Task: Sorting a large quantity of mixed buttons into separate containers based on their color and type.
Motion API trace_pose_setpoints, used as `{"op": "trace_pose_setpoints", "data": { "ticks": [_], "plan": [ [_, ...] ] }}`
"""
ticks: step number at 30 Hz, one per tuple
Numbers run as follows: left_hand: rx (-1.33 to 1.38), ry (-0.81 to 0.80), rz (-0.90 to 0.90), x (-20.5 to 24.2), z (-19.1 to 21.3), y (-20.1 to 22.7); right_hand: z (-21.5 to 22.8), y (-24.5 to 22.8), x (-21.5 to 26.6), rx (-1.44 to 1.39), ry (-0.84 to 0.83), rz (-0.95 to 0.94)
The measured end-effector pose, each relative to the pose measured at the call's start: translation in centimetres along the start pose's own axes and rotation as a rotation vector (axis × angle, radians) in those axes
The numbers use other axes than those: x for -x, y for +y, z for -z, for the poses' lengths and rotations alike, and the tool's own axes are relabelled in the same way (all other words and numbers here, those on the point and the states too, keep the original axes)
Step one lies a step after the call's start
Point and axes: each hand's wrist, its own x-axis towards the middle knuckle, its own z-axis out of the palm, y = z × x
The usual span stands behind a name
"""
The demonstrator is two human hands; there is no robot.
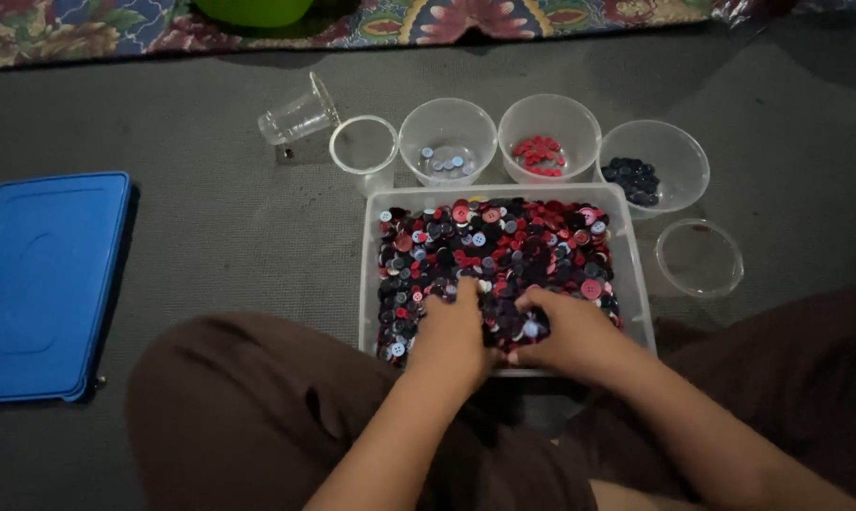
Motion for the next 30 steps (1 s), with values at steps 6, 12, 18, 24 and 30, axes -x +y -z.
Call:
{"op": "trace_pose_setpoints", "data": {
  "ticks": [6,12,18,24,30],
  "plan": [
    [0.34,0.082,-0.069,-1.4,-0.1,-0.4,0.0,-3.8,2.0,-0.418,0.003,-0.121],
    [0.506,0.13,-0.091,-1.5,0.9,-0.1,1.5,-3.9,2.2,-1.092,0.126,-0.129],
    [0.62,0.209,-0.11,-0.3,1.8,-1.3,2.4,-3.9,2.9,-1.055,0.235,-0.034],
    [0.633,0.218,-0.147,-0.7,1.1,-1.2,0.6,-2.0,2.2,-0.849,0.345,0.046],
    [0.606,0.247,-0.169,-1.4,0.7,-1.3,2.2,-2.8,3.2,-0.833,0.262,0.114]
  ]
}}
